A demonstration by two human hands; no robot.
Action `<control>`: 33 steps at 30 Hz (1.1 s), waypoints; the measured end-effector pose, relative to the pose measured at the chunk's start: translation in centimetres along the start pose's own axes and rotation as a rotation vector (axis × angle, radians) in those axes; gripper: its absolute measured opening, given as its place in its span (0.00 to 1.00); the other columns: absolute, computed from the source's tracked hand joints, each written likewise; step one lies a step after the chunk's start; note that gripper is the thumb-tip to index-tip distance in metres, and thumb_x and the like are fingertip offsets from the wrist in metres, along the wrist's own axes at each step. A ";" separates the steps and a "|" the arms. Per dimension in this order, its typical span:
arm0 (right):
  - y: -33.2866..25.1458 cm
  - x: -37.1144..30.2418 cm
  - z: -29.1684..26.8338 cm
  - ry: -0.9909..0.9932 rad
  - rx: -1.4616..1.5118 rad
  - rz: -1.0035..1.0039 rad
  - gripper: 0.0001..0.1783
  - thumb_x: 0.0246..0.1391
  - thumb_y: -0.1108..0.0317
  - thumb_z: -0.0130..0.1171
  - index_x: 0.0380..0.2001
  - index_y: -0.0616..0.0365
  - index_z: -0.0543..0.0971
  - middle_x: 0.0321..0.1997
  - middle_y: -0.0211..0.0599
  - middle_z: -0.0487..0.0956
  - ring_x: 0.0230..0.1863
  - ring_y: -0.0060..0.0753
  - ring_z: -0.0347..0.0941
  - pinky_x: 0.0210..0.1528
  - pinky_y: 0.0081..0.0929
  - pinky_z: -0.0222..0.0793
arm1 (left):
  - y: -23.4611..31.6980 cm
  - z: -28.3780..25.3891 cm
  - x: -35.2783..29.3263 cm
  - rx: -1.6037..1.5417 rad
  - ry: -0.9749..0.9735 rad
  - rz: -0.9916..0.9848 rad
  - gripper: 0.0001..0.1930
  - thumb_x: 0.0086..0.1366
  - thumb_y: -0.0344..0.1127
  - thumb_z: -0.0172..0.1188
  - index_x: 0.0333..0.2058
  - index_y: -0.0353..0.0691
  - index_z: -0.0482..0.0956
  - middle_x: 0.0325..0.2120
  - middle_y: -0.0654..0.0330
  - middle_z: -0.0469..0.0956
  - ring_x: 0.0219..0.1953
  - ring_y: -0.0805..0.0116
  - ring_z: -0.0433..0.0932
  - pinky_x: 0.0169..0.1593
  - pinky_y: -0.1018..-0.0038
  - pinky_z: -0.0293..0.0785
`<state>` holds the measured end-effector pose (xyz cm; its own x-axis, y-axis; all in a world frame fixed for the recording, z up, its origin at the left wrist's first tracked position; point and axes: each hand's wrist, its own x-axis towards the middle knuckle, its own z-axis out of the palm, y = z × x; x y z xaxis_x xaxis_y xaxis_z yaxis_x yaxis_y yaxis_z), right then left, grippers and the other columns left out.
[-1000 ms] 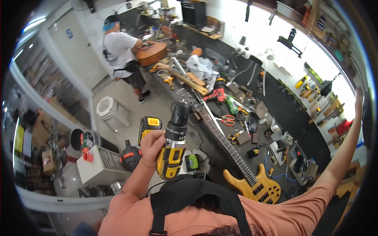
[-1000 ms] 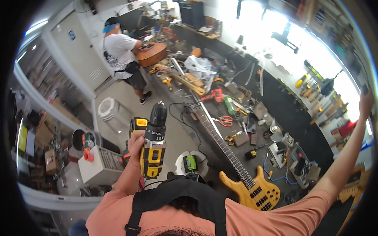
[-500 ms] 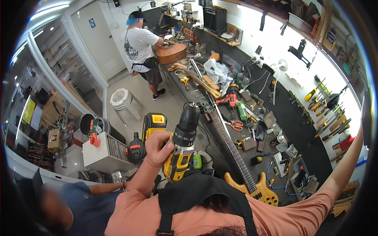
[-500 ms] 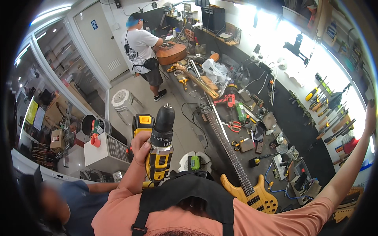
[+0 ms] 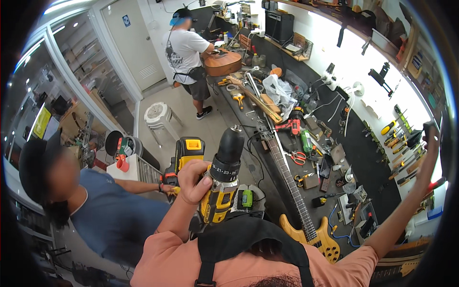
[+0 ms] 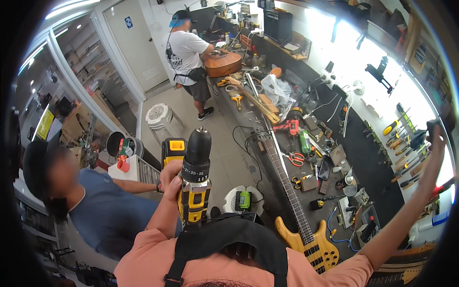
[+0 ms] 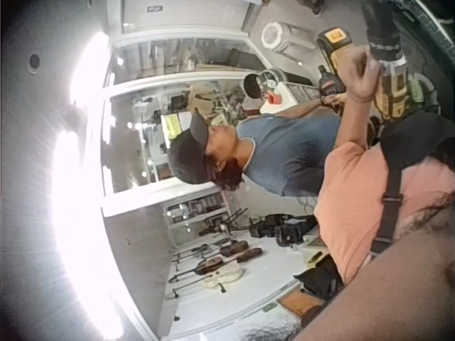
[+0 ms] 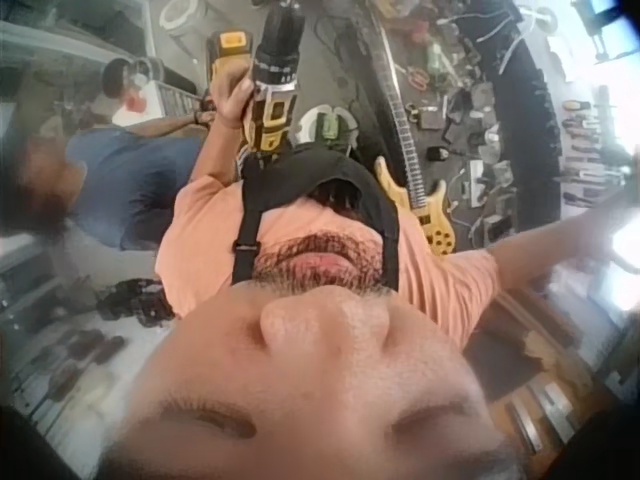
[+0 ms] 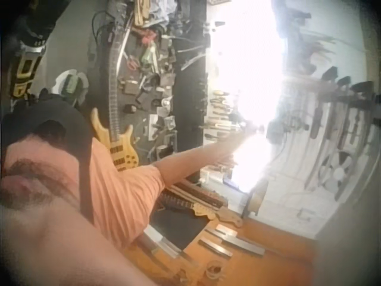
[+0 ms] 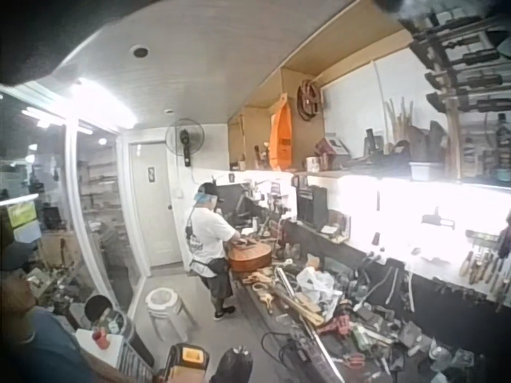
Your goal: The person uses a cordless drill to work on the headstock of a guitar. They remove a drill bit, insert a new one, and tighten it. The person then uses a grinding tool to smooth the drill bit. Another person is present in the background.
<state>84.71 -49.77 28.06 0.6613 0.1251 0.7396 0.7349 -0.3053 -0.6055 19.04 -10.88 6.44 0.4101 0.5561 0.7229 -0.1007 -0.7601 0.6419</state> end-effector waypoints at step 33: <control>-34.8 -28.8 63.6 -1.236 0.735 0.398 0.41 0.66 0.48 0.72 0.70 0.64 0.70 0.53 0.36 0.80 0.39 0.20 0.77 0.33 0.18 0.69 | 1.4 -10.8 -9.3 0.117 0.258 -0.205 0.26 0.64 0.52 0.58 0.44 0.30 0.84 0.32 0.48 0.85 0.33 0.52 0.83 0.42 0.61 0.78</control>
<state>49.63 17.34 9.18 0.2612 0.9652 0.0117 0.1407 -0.0261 -0.9897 5.36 -13.48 3.41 0.1665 0.7568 0.6320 0.0708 -0.6485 0.7579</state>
